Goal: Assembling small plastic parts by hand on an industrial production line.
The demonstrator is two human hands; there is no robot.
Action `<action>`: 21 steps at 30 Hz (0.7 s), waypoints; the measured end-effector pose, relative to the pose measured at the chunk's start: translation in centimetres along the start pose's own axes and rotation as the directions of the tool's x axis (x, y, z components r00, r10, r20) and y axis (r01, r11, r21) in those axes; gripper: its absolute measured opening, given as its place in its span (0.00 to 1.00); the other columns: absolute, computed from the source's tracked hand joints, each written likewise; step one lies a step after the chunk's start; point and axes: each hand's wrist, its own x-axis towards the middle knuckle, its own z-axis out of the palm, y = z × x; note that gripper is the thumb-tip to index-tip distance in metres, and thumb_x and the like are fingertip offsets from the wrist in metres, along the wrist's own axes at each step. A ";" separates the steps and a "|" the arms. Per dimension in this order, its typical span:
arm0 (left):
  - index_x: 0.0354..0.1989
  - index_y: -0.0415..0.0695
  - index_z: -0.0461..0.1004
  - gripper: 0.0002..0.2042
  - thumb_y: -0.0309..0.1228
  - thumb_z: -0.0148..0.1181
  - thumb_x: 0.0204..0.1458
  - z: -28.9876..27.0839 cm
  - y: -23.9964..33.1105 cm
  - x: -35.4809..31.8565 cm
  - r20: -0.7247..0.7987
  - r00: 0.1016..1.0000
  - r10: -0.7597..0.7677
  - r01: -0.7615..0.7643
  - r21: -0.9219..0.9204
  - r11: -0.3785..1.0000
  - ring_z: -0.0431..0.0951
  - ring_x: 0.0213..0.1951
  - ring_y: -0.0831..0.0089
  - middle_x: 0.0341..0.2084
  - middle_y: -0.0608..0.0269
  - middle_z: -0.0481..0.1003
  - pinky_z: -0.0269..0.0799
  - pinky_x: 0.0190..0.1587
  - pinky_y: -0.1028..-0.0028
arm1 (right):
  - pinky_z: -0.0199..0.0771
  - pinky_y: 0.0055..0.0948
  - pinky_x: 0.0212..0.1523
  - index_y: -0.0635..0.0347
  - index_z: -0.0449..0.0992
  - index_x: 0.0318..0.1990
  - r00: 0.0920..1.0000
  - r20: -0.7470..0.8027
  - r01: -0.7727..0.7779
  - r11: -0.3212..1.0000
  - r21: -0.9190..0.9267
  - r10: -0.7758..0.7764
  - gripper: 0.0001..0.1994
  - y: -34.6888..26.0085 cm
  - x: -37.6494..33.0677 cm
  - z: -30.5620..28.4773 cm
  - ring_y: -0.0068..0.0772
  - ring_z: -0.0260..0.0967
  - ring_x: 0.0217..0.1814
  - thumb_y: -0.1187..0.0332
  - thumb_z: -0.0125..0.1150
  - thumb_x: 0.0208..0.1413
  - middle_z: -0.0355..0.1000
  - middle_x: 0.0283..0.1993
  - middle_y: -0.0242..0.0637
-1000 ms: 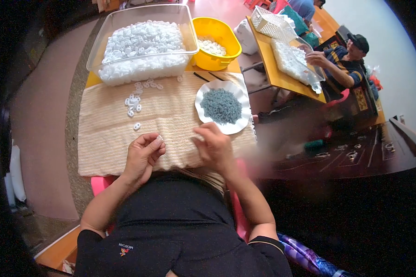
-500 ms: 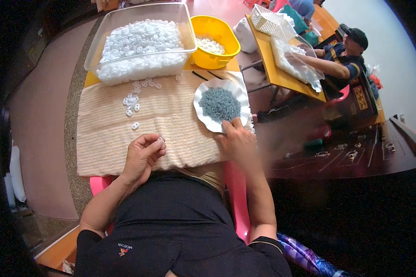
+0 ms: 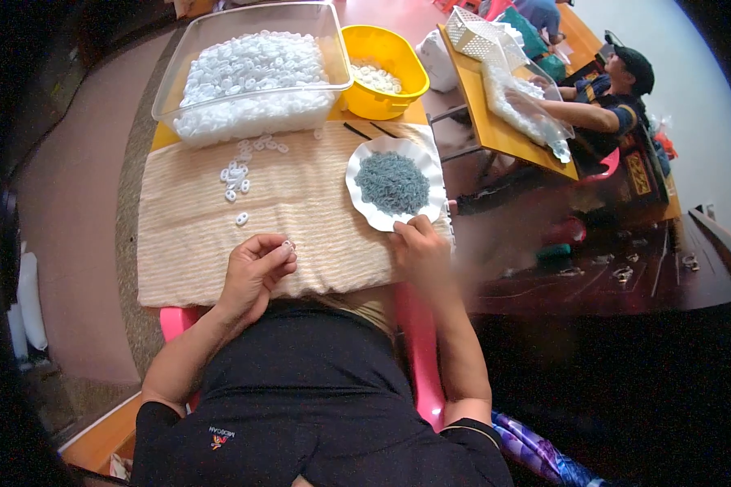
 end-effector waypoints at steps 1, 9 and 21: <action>0.40 0.40 0.74 0.06 0.22 0.60 0.54 0.1 0.0 0.0 0.009 1.000 -0.005 0.005 -0.005 1.000 0.78 0.34 0.78 0.32 0.63 0.77 0.78 0.40 0.79 | 0.72 0.37 0.32 0.61 0.78 0.37 1.000 0.003 0.002 1.000 0.004 -0.002 0.09 0.1 -0.2 0.3 0.43 0.72 0.31 0.75 0.65 0.46 0.71 0.33 0.40; 0.40 0.39 0.74 0.06 0.23 0.60 0.55 -0.1 0.0 -0.1 0.019 1.000 -0.010 0.010 -0.003 1.000 0.77 0.33 0.77 0.32 0.62 0.77 0.77 0.39 0.79 | 0.72 0.36 0.32 0.64 0.78 0.36 0.993 -0.112 0.050 0.998 0.036 -0.046 0.06 0.3 -1.0 0.7 0.46 0.73 0.32 0.79 0.62 0.49 0.72 0.33 0.44; 0.40 0.39 0.74 0.06 0.22 0.60 0.55 0.1 0.2 -0.1 0.020 1.000 -0.021 0.021 -0.003 1.000 0.77 0.34 0.77 0.32 0.62 0.77 0.77 0.39 0.78 | 0.71 0.32 0.30 0.62 0.78 0.39 0.988 -0.132 0.083 0.996 0.037 -0.078 0.11 1.4 -1.5 0.6 0.40 0.70 0.29 0.83 0.62 0.46 0.70 0.32 0.41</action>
